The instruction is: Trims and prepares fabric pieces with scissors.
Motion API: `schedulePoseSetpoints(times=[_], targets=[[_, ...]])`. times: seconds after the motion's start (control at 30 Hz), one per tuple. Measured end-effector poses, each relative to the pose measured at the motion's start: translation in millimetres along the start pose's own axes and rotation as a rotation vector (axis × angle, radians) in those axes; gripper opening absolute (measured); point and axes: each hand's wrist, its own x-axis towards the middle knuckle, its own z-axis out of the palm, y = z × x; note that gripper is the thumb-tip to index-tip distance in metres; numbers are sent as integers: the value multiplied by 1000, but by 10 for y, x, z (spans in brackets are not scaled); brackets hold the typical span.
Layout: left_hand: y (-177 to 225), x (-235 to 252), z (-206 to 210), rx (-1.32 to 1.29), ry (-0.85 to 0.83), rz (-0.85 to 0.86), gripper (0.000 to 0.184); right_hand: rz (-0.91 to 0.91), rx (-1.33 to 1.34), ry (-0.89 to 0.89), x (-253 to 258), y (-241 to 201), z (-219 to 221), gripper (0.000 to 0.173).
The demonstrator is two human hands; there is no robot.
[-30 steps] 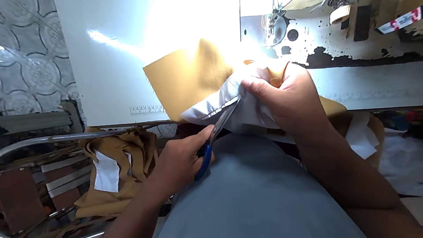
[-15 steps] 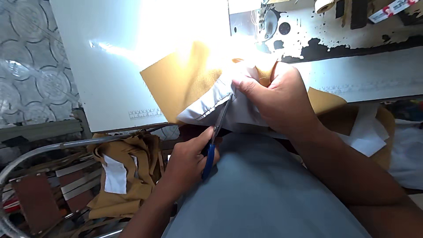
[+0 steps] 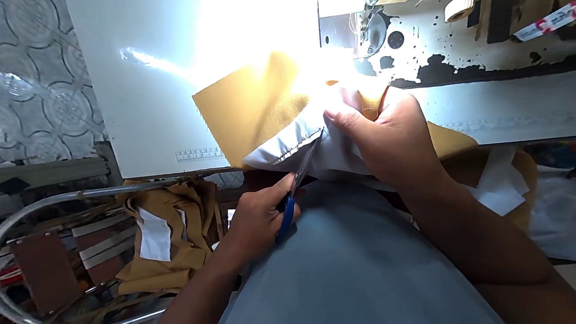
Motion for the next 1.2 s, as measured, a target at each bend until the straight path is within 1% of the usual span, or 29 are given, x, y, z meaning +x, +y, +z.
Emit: schedulePoseSetpoints(times=[0.07, 0.13, 0.2, 0.27, 0.33, 0.4, 0.53, 0.6, 0.67, 0.77, 0.97, 1.2], targets=[[-6, 1, -36, -8, -17, -8, 35, -17, -7, -10, 6, -1, -12, 8], [6, 8, -114, -121, -94, -26, 36, -41, 1, -39, 19, -2, -36, 8], [30, 28, -252, -329, -240, -50, 37, -59, 15, -94, 38, -4, -72, 6], [22, 48, -425, -509, -397, -67, 41, -59, 37, -175, 60, -2, -120, 11], [6, 73, -613, -541, -504, -75, 44, -71, 78, -251, 84, 1, -147, 11], [18, 108, -803, -403, -551, -64, 45, -68, 85, -308, 106, -9, -159, 11], [45, 159, -1095, 87, -535, 5, 39, -105, -4, -406, 144, -39, -178, 11], [58, 180, -1187, 233, -546, 19, 37, -111, -51, -432, 156, -46, -182, 12], [74, 215, -1244, 321, -561, 40, 37, -124, -66, -456, 158, -60, -192, 11], [72, 286, -1295, 338, -595, 65, 35, -147, -81, -474, 143, -80, -207, 9], [41, 394, -1280, 279, -610, 131, 31, -157, -104, -473, 123, -79, -222, 10], [4, 417, -1228, 222, -628, 124, 29, -163, -132, -456, 119, -60, -229, 11]])
